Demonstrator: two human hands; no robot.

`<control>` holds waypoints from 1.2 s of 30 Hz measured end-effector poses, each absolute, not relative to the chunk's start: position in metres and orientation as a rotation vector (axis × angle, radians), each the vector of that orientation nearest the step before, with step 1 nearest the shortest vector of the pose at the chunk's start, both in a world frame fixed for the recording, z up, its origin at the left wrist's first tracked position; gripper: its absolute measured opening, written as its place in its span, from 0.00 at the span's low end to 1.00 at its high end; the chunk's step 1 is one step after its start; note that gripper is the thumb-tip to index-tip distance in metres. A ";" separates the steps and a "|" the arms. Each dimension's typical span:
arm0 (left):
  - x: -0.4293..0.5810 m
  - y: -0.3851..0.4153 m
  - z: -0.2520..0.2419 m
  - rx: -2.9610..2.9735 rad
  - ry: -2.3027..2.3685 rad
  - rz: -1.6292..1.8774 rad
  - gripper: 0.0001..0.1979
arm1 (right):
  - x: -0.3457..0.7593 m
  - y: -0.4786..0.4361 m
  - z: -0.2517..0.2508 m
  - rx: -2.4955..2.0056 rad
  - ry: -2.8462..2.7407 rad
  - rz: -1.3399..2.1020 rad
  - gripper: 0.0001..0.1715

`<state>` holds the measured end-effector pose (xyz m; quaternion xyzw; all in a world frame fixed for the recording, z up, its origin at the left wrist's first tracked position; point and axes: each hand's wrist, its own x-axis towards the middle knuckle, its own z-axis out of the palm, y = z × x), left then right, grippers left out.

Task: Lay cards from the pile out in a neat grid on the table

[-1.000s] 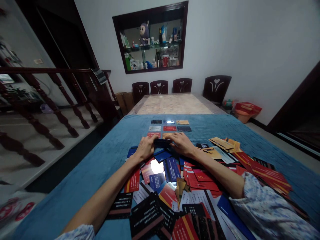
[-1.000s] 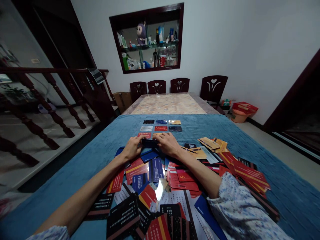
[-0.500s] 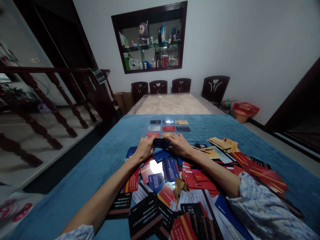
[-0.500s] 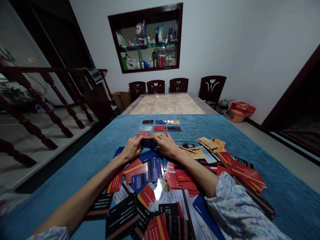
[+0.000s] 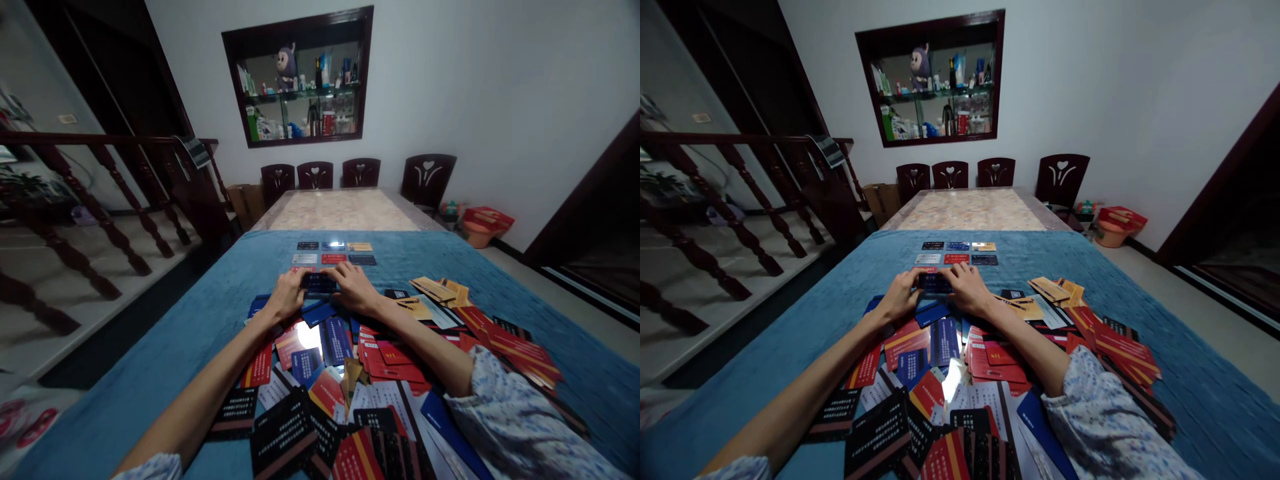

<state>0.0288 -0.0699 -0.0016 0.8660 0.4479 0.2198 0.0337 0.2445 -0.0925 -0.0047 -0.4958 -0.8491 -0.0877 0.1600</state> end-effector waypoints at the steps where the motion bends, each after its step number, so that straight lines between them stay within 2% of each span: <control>1: 0.029 -0.070 -0.002 2.657 1.364 0.690 0.22 | 0.245 -0.093 -0.004 -1.426 -2.425 -0.261 0.37; 13: 0.025 -0.067 -0.001 2.673 1.239 0.642 0.32 | 0.252 -0.094 0.006 -1.421 -2.492 -0.220 0.33; 21: 0.027 -0.057 0.005 2.717 1.254 0.463 0.30 | 0.258 -0.089 0.010 -1.439 -2.514 -0.150 0.36; 36: 0.047 -0.033 0.030 2.728 1.270 0.277 0.25 | 0.270 -0.065 0.031 -1.550 -2.612 -0.106 0.29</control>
